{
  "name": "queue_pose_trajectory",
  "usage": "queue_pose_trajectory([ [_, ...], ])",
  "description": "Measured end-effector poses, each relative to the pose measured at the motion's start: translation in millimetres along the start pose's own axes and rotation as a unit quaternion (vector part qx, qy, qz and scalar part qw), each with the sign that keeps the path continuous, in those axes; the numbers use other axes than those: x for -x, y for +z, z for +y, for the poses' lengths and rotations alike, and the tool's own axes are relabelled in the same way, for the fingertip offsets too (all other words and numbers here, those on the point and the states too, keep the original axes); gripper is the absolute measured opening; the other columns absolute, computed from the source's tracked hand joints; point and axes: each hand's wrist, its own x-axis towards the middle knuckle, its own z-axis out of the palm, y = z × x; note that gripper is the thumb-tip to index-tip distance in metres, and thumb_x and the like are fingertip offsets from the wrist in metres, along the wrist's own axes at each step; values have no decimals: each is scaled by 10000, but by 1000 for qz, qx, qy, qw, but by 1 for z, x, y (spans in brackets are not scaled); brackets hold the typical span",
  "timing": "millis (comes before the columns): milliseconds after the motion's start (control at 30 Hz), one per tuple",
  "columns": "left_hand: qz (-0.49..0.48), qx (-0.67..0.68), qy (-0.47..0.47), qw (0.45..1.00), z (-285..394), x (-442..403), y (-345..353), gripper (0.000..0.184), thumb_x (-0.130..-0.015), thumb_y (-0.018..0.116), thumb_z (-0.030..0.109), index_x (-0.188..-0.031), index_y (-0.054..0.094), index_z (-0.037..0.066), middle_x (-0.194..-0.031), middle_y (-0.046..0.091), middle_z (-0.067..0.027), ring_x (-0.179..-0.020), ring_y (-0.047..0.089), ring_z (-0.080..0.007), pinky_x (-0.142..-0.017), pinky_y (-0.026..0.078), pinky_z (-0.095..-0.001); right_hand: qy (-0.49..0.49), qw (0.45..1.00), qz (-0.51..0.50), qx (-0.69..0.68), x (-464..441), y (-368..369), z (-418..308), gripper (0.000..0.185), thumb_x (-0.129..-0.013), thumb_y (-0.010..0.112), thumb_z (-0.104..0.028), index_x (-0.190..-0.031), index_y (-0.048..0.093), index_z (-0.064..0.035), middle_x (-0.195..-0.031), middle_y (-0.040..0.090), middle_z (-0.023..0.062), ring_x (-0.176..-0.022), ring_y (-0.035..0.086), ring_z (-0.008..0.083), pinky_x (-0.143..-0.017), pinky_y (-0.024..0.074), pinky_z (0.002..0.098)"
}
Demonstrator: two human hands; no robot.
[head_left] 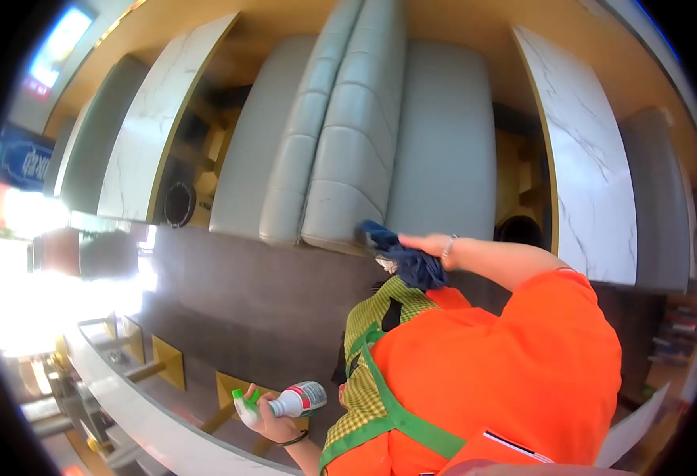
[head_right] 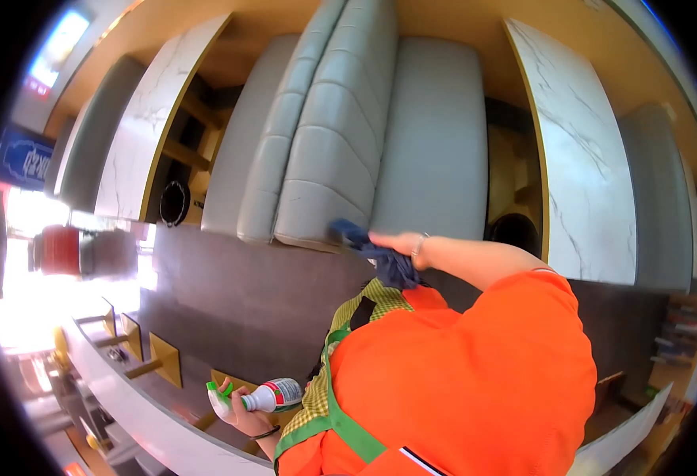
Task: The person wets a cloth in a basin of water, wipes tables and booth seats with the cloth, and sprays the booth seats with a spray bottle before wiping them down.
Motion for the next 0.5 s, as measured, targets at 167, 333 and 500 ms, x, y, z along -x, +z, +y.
queue_pose_trajectory([
  [167, -83, 3, 39, 996, 3, -6, 8, 521, -736, 459, 24, -1238, 351, -65, -1090, 513, -156, -681, 493, -170, -656, 431, -282, -185, 977, 86, -70, 1, -86, 80, 219, -845, 581, -187, -973, 586, -10, -884, 635, 89, -807, 622, 173, -694, 517, 318],
  [333, -178, -23, 45, 983, 21, -23, 53, 453, -737, 465, 20, -1174, 398, -74, -1084, 532, -158, -695, 520, -158, -677, 439, -283, -393, 876, 261, 106, -23, -162, 94, 254, -816, 592, -178, -952, 568, 35, -850, 623, 61, -831, 580, 140, -727, 467, 274],
  [500, -266, -10, 35, 963, 24, -30, 92, 435, -720, 489, 18, -1143, 425, -61, -1090, 532, -164, -702, 528, -158, -700, 445, -291, -467, 810, 328, 136, 13, -192, 102, 121, -818, 584, -156, -860, 574, -42, -785, 572, -7, -740, 532, 90, -686, 433, 231],
])
